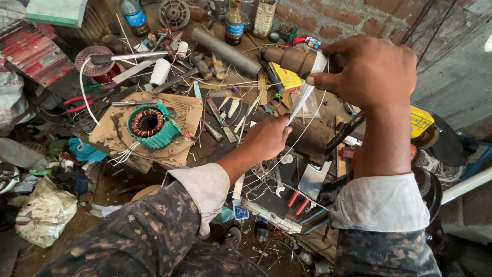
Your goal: The person wraps white wire around a cylindrical wooden form mounted on a workbench, holding the form steady with one hand while guiding and winding the wire with the other. They occasionally reposition the form and continue winding the wire around it.
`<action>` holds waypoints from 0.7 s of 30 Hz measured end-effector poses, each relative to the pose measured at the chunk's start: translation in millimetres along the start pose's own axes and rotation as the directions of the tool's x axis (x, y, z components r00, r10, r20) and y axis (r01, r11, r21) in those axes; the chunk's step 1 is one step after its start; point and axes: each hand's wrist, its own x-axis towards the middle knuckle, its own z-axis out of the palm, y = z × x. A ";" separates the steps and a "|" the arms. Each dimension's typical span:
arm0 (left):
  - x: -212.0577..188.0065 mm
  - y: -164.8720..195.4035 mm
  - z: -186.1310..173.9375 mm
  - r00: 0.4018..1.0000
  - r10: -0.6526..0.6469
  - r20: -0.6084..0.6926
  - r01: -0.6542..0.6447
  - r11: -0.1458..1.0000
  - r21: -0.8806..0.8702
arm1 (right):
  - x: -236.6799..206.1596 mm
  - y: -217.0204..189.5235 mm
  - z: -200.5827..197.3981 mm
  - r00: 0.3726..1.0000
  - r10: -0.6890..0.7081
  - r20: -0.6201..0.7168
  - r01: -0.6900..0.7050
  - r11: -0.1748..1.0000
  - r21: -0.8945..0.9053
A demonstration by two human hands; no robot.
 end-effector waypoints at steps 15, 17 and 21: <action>-1.1 1.5 -1.5 1.000 0.012 -0.001 -0.012 1.000 -0.018 | 1.8 3.1 0.4 0.999 0.022 0.023 -0.021 1.000 -0.013; -0.8 1.4 -1.1 1.000 0.016 0.003 -0.016 1.000 -0.004 | 2.0 4.1 0.4 1.000 0.019 0.025 -0.019 1.000 -0.009; 0.3 0.5 -0.5 1.000 0.014 0.008 -0.014 1.000 0.004 | 2.1 6.0 0.4 1.000 0.006 0.023 -0.005 1.000 -0.011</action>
